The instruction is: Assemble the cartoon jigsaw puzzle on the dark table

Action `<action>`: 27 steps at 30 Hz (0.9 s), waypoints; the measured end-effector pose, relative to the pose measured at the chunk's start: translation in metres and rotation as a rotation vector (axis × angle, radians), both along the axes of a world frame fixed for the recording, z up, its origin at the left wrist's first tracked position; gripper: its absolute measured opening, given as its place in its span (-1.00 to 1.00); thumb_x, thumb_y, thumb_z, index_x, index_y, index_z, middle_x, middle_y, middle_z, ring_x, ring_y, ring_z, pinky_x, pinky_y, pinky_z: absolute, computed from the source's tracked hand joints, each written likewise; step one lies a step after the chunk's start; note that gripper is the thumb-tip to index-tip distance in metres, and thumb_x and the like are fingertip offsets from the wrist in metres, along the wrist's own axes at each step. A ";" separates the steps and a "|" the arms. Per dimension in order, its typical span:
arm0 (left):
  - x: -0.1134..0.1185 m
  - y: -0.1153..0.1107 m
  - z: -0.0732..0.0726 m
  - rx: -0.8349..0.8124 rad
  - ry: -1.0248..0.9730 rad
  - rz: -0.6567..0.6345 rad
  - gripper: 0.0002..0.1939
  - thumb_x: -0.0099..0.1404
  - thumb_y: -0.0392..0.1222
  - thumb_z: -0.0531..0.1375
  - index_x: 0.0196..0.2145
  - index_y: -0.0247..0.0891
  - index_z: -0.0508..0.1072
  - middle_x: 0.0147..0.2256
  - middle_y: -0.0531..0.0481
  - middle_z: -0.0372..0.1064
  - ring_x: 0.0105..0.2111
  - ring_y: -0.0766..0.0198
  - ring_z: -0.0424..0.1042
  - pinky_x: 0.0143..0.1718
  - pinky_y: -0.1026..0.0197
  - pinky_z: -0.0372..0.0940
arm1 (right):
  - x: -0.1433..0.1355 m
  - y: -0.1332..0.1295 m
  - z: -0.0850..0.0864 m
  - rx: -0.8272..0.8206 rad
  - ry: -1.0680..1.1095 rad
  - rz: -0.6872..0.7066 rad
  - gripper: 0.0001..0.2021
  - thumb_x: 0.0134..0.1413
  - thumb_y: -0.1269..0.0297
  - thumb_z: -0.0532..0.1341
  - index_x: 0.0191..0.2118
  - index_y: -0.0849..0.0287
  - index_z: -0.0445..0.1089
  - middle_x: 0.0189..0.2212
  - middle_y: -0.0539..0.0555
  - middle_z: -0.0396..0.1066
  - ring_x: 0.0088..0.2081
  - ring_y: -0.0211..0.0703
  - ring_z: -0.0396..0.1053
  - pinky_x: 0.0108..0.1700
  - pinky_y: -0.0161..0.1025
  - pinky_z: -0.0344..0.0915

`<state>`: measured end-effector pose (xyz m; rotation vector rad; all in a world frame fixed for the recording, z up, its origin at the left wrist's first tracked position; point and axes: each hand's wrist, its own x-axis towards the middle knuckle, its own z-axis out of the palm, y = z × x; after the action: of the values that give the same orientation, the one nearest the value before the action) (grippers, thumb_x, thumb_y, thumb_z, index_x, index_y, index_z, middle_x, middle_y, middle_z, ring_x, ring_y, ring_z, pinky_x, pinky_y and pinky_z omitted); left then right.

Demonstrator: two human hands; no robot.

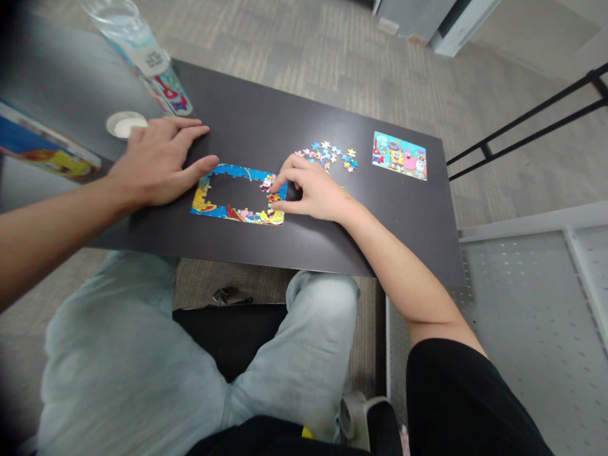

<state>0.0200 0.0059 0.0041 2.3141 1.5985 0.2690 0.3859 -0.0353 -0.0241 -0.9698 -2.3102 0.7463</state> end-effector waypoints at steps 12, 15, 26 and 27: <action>0.001 0.001 0.002 -0.047 -0.008 0.012 0.65 0.24 1.03 -0.30 0.83 -0.18 0.37 0.91 -0.03 0.05 0.92 -0.39 -0.11 0.85 -0.56 -0.17 | 0.002 0.001 -0.001 -0.030 0.036 -0.034 -0.74 0.37 0.01 0.69 0.00 -0.01 0.81 0.04 0.14 0.64 -0.11 0.06 0.46 0.02 0.06 0.43; 0.000 0.003 0.002 -0.059 -0.009 0.003 0.68 0.18 1.06 -0.34 0.76 -0.15 0.49 0.91 0.01 0.04 0.95 -0.40 -0.29 0.83 -0.61 -0.19 | 0.001 0.002 0.000 -0.033 0.024 -0.028 -0.71 0.36 -0.01 0.70 0.00 0.00 0.79 0.01 0.13 0.67 -0.12 0.06 0.43 0.02 0.04 0.39; -0.001 0.001 -0.005 0.019 -0.002 -0.005 0.48 0.50 0.93 -0.30 0.86 -0.24 0.31 0.86 -0.22 0.16 0.85 -0.42 0.07 0.87 -0.49 -0.13 | -0.005 -0.003 0.002 -0.099 0.083 -0.052 -0.75 0.54 -0.03 0.50 -0.05 0.04 0.73 -0.21 0.04 0.79 -0.31 -0.12 0.33 -0.09 -0.04 0.28; -0.001 0.002 -0.005 0.005 -0.001 0.002 0.49 0.47 0.93 -0.28 0.88 -0.22 0.28 0.87 -0.15 0.14 0.87 -0.41 0.04 0.87 -0.49 -0.15 | -0.005 -0.003 0.003 -0.113 0.091 -0.050 -0.74 0.54 -0.04 0.50 -0.05 0.04 0.72 -0.23 0.03 0.78 -0.32 -0.13 0.32 -0.11 -0.05 0.27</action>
<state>0.0187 0.0076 -0.0005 2.3157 1.6012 0.2749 0.3812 -0.0382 -0.0216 -1.0179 -2.1779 0.8892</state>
